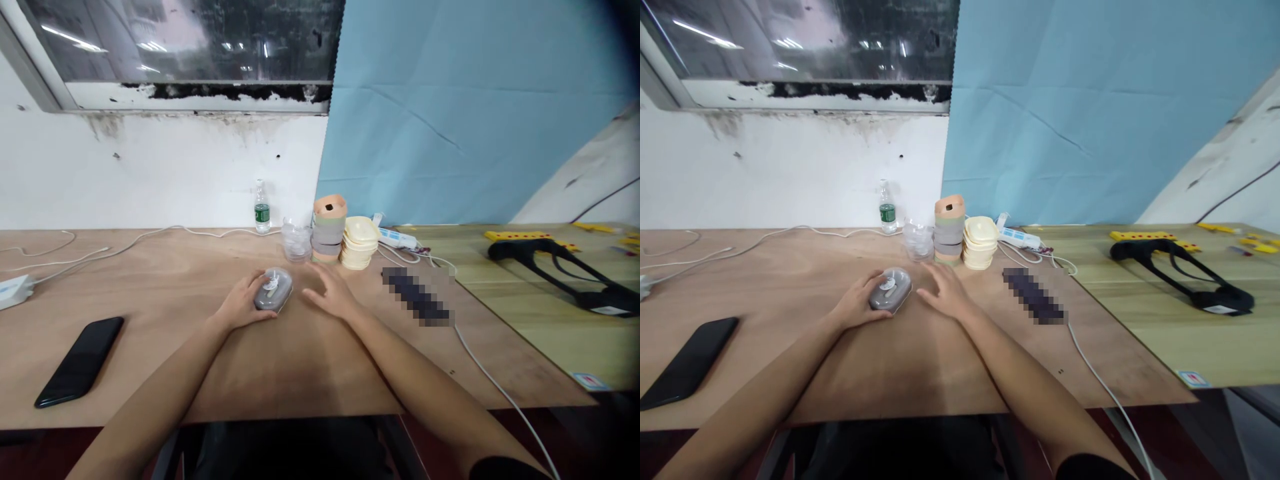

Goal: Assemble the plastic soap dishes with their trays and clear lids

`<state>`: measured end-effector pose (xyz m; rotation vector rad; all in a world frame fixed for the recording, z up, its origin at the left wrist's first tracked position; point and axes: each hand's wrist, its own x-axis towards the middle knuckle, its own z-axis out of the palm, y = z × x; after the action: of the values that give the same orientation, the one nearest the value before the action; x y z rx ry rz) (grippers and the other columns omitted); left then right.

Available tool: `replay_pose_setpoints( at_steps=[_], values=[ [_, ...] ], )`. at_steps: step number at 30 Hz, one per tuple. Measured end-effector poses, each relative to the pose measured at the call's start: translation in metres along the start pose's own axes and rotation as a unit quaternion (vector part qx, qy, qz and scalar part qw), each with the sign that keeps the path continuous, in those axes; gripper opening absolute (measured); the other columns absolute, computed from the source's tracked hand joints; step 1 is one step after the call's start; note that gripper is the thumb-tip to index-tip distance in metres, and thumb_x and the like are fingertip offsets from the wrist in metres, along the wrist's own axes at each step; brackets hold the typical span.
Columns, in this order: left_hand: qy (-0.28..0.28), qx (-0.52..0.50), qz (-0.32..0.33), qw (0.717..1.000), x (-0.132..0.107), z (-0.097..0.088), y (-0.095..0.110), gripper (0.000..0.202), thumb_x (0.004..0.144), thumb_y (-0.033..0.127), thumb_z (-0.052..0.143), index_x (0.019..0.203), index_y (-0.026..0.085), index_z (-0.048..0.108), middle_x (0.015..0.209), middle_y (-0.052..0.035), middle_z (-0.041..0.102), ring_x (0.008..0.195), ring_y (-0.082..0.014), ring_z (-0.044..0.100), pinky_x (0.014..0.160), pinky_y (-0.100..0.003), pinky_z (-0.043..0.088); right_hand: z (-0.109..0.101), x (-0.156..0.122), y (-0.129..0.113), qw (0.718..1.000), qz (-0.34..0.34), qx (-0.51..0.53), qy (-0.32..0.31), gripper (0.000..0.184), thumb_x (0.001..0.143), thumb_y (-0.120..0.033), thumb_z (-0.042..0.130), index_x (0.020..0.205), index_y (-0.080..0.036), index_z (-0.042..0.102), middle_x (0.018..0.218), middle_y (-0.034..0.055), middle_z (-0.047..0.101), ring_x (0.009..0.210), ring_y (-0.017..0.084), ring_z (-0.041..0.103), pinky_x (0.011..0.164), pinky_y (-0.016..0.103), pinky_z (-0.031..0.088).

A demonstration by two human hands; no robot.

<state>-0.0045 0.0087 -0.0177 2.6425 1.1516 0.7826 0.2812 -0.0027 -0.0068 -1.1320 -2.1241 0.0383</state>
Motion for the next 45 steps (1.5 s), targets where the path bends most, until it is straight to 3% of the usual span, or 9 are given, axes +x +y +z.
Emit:
replay_pose_setpoints(
  at_steps=[4, 8, 12, 16, 23, 28, 33, 39, 45],
  values=[
    [-0.023, -0.029, -0.047, 0.998, 0.000, 0.001, -0.009, 0.099, 0.065, 0.062, 0.070, 0.144, 0.019, 0.027, 0.143, -0.0155, 0.041, 0.130, -0.0331, 0.043, 0.106, -0.048, 0.037, 0.024, 0.001, -0.011, 0.991, -0.037, 0.032, -0.123, 0.077, 0.083, -0.053, 0.057, 0.147, -0.022, 0.027, 0.150, 0.0134, 0.033, 0.139, 0.031, 0.027, 0.111, 0.054, 0.026],
    [-0.051, -0.060, -0.042, 0.996, -0.002, -0.003, -0.006, 0.102, 0.064, 0.057, 0.072, 0.146, 0.024, 0.022, 0.144, -0.0110, 0.043, 0.128, -0.0315, 0.046, 0.104, -0.047, 0.041, 0.031, -0.001, -0.002, 0.985, -0.036, 0.052, -0.162, 0.076, 0.086, -0.052, 0.054, 0.149, -0.022, 0.024, 0.153, 0.0138, 0.027, 0.141, 0.030, 0.025, 0.112, 0.053, 0.026],
    [-0.049, -0.071, -0.001, 0.996, -0.002, -0.004, 0.001, 0.101, 0.062, 0.052, 0.074, 0.145, 0.023, 0.025, 0.143, -0.0107, 0.043, 0.128, -0.0315, 0.046, 0.105, -0.046, 0.041, 0.025, -0.001, 0.002, 0.985, -0.037, 0.082, -0.146, 0.061, 0.089, -0.046, 0.053, 0.144, -0.027, 0.036, 0.147, 0.0096, 0.040, 0.134, 0.025, 0.038, 0.110, 0.046, 0.033],
    [-0.045, -0.071, -0.014, 0.996, -0.003, -0.002, 0.001, 0.105, 0.064, 0.053, 0.072, 0.148, 0.022, 0.018, 0.146, -0.0125, 0.039, 0.130, -0.0318, 0.043, 0.106, -0.045, 0.040, 0.021, 0.001, 0.002, 0.989, -0.028, 0.093, -0.115, 0.054, 0.087, -0.046, 0.057, 0.136, -0.027, 0.048, 0.136, 0.0077, 0.054, 0.124, 0.024, 0.050, 0.105, 0.043, 0.039],
    [-0.030, -0.046, -0.069, 0.996, -0.003, -0.004, -0.004, 0.103, 0.068, 0.055, 0.068, 0.149, 0.023, 0.011, 0.146, -0.0106, 0.039, 0.126, -0.0310, 0.047, 0.103, -0.043, 0.043, 0.019, -0.002, 0.008, 0.986, 0.125, 0.109, 0.027, 0.040, 0.092, -0.049, 0.044, 0.115, -0.022, 0.062, 0.103, 0.0087, 0.071, 0.095, 0.025, 0.066, 0.084, 0.038, 0.050],
    [0.025, 0.027, -0.139, 0.990, -0.001, -0.004, -0.012, 0.080, 0.073, 0.053, 0.064, 0.140, 0.021, 0.034, 0.145, -0.0108, 0.039, 0.123, -0.0314, 0.050, 0.101, -0.043, 0.043, 0.024, -0.001, 0.024, 0.937, 0.257, 0.230, 0.064, 0.046, 0.086, -0.057, 0.047, 0.103, -0.017, 0.061, 0.073, 0.0050, 0.069, 0.059, 0.019, 0.064, 0.060, 0.030, 0.051],
    [0.055, 0.096, -0.246, 0.963, -0.001, -0.004, -0.025, 0.058, 0.077, 0.056, 0.058, 0.125, 0.023, 0.053, 0.138, -0.0123, 0.046, 0.118, -0.0327, 0.052, 0.095, -0.044, 0.045, 0.028, 0.003, 0.035, 0.906, 0.312, 0.285, 0.033, 0.047, 0.081, -0.061, 0.051, 0.090, -0.016, 0.061, 0.060, 0.0008, 0.063, 0.046, 0.013, 0.055, 0.047, 0.023, 0.043],
    [0.051, 0.128, -0.291, 0.947, -0.002, -0.007, -0.031, 0.053, 0.078, 0.059, 0.055, 0.120, 0.026, 0.058, 0.138, -0.0139, 0.045, 0.118, -0.0353, 0.051, 0.094, -0.049, 0.042, 0.025, 0.002, 0.025, 0.958, 0.257, 0.127, -0.030, 0.054, 0.088, -0.060, 0.039, 0.059, -0.019, 0.057, 0.053, 0.0016, 0.061, 0.052, 0.014, 0.056, 0.052, 0.024, 0.038],
    [0.040, 0.128, -0.303, 0.943, -0.002, -0.007, -0.029, 0.052, 0.079, 0.060, 0.052, 0.118, 0.026, 0.059, 0.141, -0.0141, 0.042, 0.119, -0.0363, 0.050, 0.095, -0.053, 0.040, 0.024, -0.002, 0.009, 0.979, 0.153, 0.079, -0.106, 0.043, 0.083, -0.057, 0.053, 0.065, -0.019, 0.059, 0.060, -0.0002, 0.062, 0.056, 0.014, 0.054, 0.053, 0.024, 0.035]
  ],
)
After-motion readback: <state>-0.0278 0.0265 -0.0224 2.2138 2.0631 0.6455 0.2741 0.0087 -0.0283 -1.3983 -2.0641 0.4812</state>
